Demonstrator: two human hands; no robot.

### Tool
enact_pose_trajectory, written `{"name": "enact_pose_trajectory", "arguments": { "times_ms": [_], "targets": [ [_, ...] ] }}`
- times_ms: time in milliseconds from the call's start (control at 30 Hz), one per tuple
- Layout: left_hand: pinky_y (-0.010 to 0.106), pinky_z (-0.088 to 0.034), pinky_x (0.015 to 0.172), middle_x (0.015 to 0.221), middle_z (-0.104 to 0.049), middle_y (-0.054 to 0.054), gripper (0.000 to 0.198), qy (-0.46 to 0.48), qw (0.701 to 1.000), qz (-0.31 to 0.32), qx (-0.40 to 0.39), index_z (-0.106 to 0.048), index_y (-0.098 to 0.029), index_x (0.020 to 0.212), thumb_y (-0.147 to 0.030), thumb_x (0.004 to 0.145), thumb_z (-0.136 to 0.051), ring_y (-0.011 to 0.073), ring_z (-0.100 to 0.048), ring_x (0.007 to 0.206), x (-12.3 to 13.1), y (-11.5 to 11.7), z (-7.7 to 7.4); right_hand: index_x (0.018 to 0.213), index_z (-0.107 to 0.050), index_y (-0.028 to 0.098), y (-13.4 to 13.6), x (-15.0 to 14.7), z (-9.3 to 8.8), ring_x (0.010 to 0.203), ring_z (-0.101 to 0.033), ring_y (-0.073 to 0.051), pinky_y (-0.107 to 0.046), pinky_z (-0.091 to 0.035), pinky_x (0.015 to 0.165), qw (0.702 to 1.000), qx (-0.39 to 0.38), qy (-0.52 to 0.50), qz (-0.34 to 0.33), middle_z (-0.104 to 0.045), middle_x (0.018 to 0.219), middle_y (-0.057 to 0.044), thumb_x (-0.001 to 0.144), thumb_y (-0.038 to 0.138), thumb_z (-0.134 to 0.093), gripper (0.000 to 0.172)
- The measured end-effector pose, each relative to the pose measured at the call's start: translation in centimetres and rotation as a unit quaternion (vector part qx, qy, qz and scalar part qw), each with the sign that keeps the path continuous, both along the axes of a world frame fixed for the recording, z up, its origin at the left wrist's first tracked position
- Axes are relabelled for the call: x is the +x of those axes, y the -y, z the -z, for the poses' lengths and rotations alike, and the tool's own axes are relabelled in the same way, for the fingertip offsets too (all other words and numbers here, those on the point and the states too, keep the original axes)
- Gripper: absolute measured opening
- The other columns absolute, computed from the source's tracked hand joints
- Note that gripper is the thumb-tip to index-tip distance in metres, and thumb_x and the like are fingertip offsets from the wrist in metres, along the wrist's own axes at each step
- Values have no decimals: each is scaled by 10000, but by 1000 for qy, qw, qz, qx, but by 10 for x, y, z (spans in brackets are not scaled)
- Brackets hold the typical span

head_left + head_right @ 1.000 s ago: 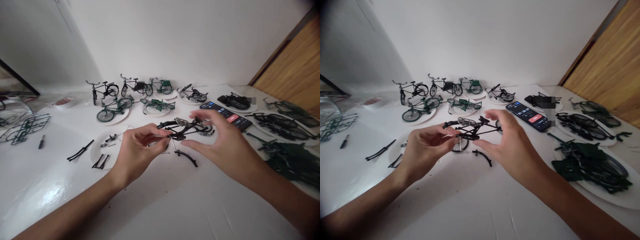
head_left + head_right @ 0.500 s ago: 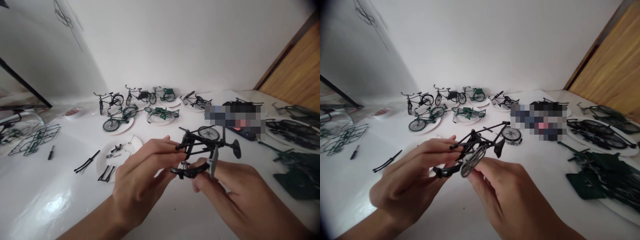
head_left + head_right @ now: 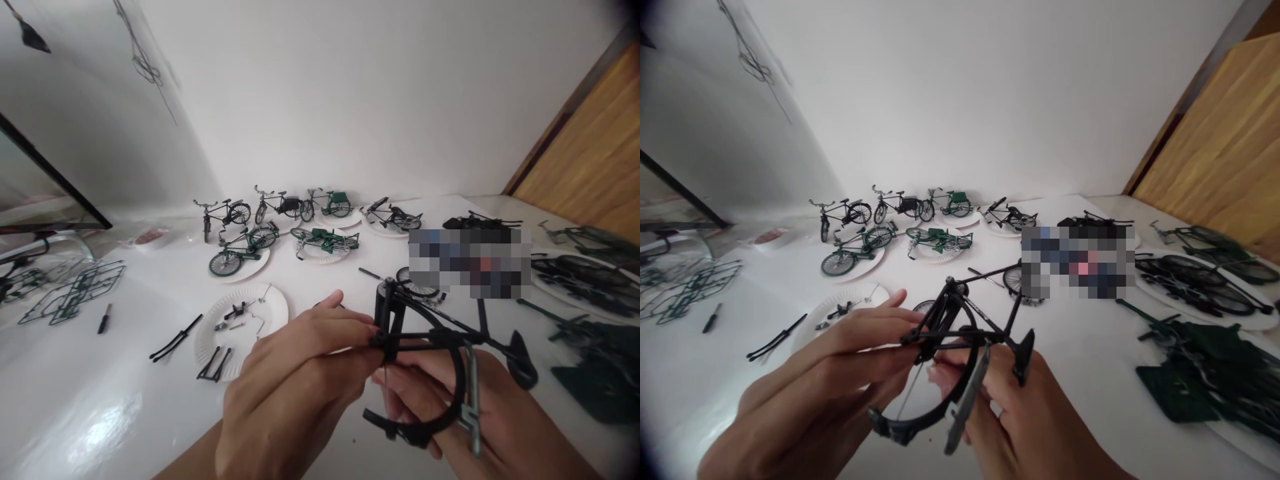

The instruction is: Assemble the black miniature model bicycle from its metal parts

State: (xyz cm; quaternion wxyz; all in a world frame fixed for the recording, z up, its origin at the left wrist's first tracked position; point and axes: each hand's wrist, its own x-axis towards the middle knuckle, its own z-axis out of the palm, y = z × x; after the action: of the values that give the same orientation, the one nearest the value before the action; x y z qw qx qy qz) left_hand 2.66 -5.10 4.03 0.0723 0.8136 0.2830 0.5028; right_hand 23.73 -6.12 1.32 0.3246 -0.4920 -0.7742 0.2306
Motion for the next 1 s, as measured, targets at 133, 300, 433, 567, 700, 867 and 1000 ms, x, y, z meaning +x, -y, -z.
{"name": "enact_pose_trajectory", "arguments": {
  "times_ms": [133,300,433,567,700,867,1000],
  "targets": [
    [335,-538,1114,1043,-749,100,197,-32,999,10,-3,-714,-112,993,8,841,-680,208,-717,1065,0,2,-1,936,-706,257,-2,0,1,570,-657,-179,-280,-556,483,994,88,52,28,-722,747,-52,958,379,-527,218],
    [338,-559,1063,1018,-747,110,201,1,999,39,8,-695,-104,968,36,824,-686,205,-712,1031,5,-3,1,725,-647,234,-6,0,-6,547,-647,-158,-264,-558,523,1000,-4,-23,-16,-677,622,-22,949,338,-538,270],
    [315,-582,946,1062,-722,100,282,77,995,48,-30,-670,-141,982,63,789,-698,193,-696,1006,9,-7,11,703,-625,208,-9,-2,-18,435,-564,-101,-194,-445,420,944,-255,-190,-90,-601,535,10,981,434,-529,371],
    [292,-575,859,1010,-682,36,271,185,968,33,-165,-646,-201,942,33,811,-682,177,-664,988,18,-6,21,698,-618,178,-10,-6,-26,375,-520,-52,-156,-367,372,851,-394,-329,-111,-609,594,21,942,519,-596,419],
    [228,-575,842,905,-665,-8,117,239,919,13,-312,-665,-217,906,-100,902,-667,114,-651,887,27,-7,24,639,-599,173,-11,-9,-26,372,-547,-66,-167,-406,389,889,-324,-317,-65,-602,556,22,939,495,-611,439],
    [161,-587,803,846,-653,-20,23,263,886,4,-382,-706,-203,910,-183,901,-700,80,-646,818,28,-10,25,699,-630,193,-15,-9,-16,475,-573,-88,-200,-426,478,993,-21,-113,-12,-593,544,34,974,301,-579,299],
    [180,-598,837,876,-660,-9,23,251,895,-13,-368,-708,-189,911,-177,893,-700,96,-654,859,29,-11,26,837,-639,180,-13,-5,-3,538,-529,-85,-250,-383,535,978,205,31,-7,-616,673,23,995,203,-551,183]
  ]
}}
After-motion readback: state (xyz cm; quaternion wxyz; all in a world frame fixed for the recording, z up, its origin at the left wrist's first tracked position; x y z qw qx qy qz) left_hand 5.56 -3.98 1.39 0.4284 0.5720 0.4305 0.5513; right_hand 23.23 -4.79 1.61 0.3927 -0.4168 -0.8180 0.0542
